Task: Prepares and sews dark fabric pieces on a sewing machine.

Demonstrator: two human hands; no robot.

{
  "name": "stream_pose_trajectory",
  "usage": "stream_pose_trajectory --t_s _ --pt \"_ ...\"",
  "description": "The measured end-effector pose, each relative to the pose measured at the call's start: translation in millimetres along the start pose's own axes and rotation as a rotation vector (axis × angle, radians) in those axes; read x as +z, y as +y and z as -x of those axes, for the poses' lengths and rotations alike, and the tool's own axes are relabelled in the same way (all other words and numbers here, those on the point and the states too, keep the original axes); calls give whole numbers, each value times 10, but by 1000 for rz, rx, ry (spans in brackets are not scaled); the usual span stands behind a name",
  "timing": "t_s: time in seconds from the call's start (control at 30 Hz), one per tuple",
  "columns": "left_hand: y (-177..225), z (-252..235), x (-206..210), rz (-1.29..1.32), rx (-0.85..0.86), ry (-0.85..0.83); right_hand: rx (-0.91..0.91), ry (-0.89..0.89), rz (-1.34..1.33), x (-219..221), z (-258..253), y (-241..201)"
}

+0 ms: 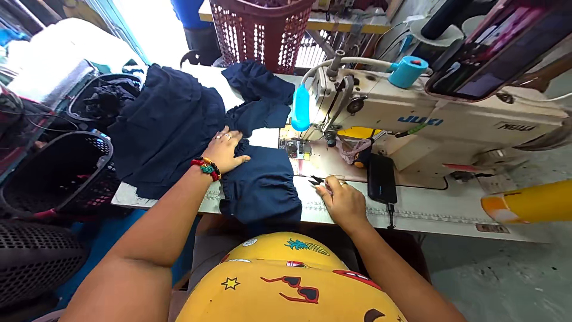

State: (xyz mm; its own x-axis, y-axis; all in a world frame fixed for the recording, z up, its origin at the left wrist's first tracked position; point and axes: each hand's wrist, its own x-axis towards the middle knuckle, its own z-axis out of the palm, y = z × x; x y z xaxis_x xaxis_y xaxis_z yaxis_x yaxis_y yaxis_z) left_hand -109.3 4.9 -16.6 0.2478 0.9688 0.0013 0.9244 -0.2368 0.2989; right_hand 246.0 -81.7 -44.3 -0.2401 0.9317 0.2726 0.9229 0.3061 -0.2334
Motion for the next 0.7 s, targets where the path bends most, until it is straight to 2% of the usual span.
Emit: stream_pose_trajectory --t_s 0.2,0.3,0.4,0.57,0.63,0.7 --pt "2 12 20 119 213 222 -11 13 -15 -2 3 5" --pt "188 51 -300 287 221 390 -10 4 -22 -3 -3 10" --pt "396 -16 -876 356 128 469 -12 21 -34 18 -6 17" --pt "495 -406 -1779 482 -106 390 -10 36 -42 20 -9 9" --pt "417 -619 -2065 364 -240 285 -11 44 -41 29 -10 14" --pt "162 -943 -2287 143 -244 149 -17 44 -40 38 -14 23"
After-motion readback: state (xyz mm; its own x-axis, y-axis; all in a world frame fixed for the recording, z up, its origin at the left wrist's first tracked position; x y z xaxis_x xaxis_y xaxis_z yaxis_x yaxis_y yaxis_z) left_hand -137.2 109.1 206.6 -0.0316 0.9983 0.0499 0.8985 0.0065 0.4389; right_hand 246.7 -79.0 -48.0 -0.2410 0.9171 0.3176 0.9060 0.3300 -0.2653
